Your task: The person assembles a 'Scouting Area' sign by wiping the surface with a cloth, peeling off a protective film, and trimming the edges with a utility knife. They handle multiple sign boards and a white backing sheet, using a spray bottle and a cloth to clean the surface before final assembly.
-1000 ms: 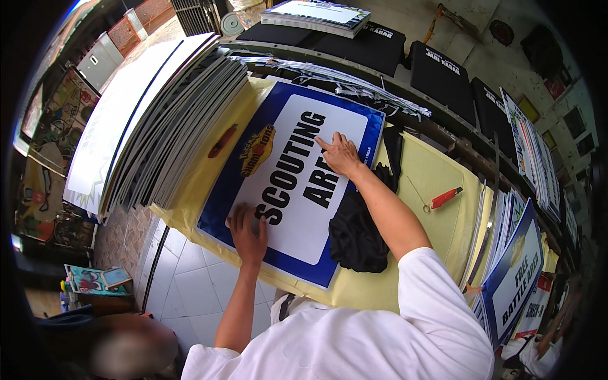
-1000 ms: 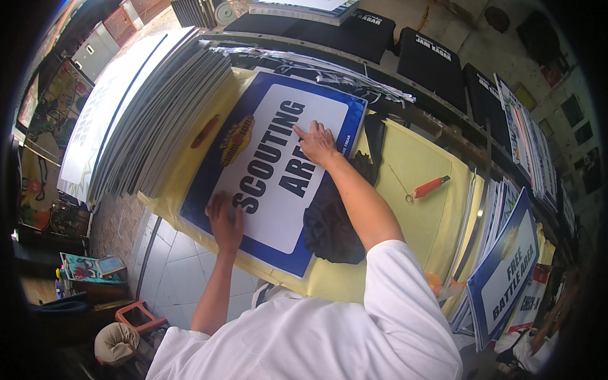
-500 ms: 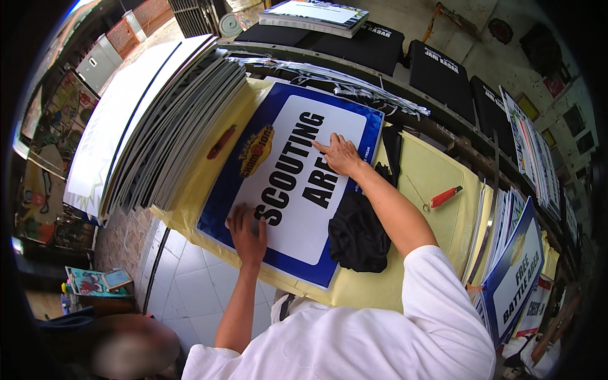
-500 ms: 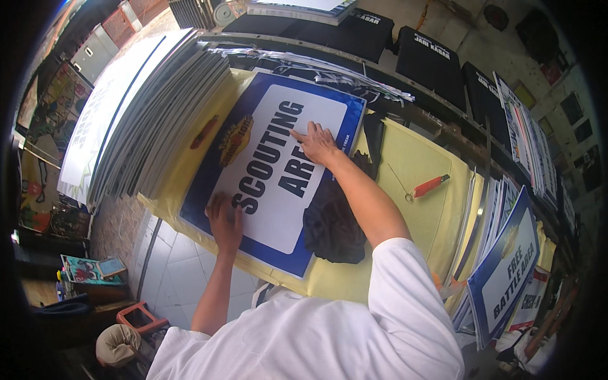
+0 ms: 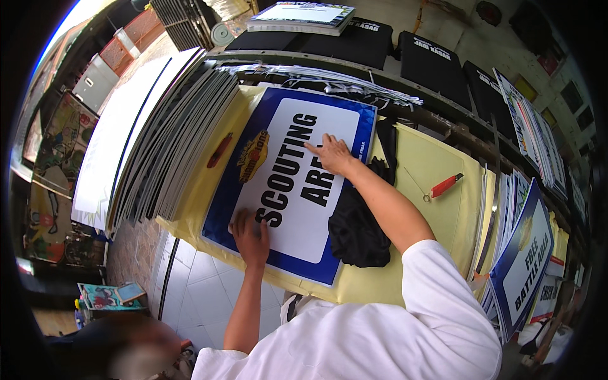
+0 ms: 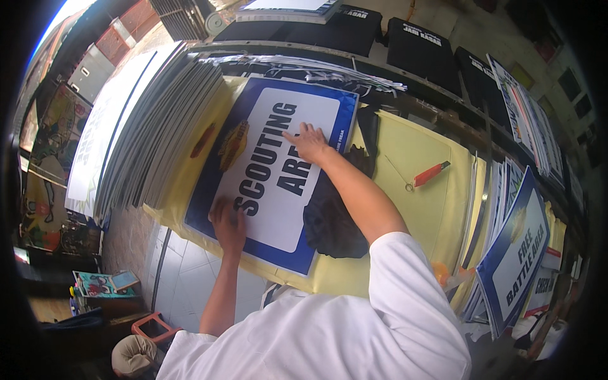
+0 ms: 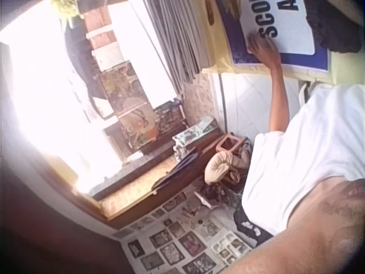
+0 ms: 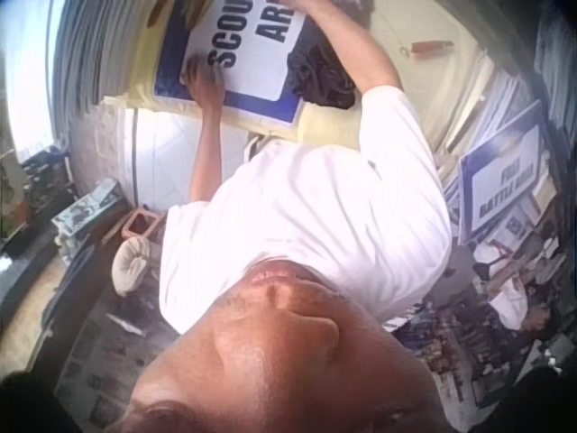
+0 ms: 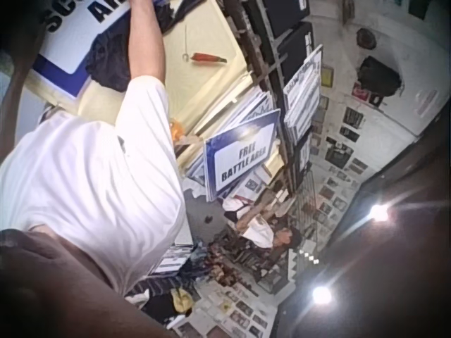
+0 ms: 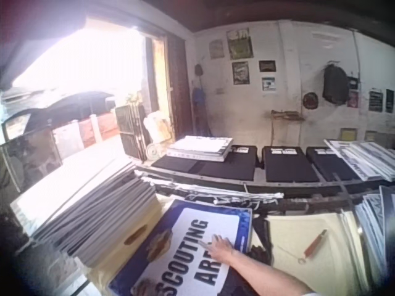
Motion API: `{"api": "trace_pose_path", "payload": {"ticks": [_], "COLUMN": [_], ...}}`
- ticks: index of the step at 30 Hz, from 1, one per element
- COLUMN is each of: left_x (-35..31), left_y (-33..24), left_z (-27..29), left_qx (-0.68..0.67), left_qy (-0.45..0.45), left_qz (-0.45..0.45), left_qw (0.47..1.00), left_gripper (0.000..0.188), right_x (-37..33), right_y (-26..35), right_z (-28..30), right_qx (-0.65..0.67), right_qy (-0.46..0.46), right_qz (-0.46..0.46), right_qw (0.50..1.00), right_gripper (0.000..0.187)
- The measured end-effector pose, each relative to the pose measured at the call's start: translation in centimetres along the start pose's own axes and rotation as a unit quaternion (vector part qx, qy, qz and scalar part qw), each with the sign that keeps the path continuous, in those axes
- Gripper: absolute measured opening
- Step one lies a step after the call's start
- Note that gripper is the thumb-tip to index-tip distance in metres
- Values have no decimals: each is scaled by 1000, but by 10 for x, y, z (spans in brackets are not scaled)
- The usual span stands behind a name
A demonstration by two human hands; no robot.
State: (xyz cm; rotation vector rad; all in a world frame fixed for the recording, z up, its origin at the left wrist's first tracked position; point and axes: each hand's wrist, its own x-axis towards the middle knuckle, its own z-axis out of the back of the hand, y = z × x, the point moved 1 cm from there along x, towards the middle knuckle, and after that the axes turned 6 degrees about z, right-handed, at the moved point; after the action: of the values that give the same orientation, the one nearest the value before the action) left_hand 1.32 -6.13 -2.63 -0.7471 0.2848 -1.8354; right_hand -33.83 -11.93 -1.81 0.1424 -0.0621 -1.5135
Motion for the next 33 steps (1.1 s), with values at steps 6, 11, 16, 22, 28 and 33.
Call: {"api": "trace_pose_path", "payload": {"ticks": [6, 11, 16, 22, 28, 33], "left_x": [-1, 2, -1, -1, -1, 1], "left_y": [7, -3, 6, 7, 10, 2], "left_z": [1, -4, -4, -2, 1, 1], "left_qx": [5, -5, 17, 30, 5, -22], "left_qy": [-6, 4, 4, 12, 11, 13], "left_qz": [-10, -30, -21, -35, -33, -34], "left_qw": [1000, 1000, 1000, 999, 999, 999], "left_gripper": [32, 31, 30, 30, 31, 30], "right_x": [-14, 19, 9, -15, 1, 25], "right_y": [6, -9, 23, 9, -66, -98], "right_z": [-8, -16, -7, -10, -9, -7], "right_qx": [40, 78, 63, 24, 25, -5], "right_qy": [-55, -81, 17, -8, -71, -94], "right_qz": [32, -108, -49, -14, -151, -257], "right_qw": [997, 988, 997, 1000, 986, 962], "right_gripper": [71, 71, 71, 71, 58, 55]}}
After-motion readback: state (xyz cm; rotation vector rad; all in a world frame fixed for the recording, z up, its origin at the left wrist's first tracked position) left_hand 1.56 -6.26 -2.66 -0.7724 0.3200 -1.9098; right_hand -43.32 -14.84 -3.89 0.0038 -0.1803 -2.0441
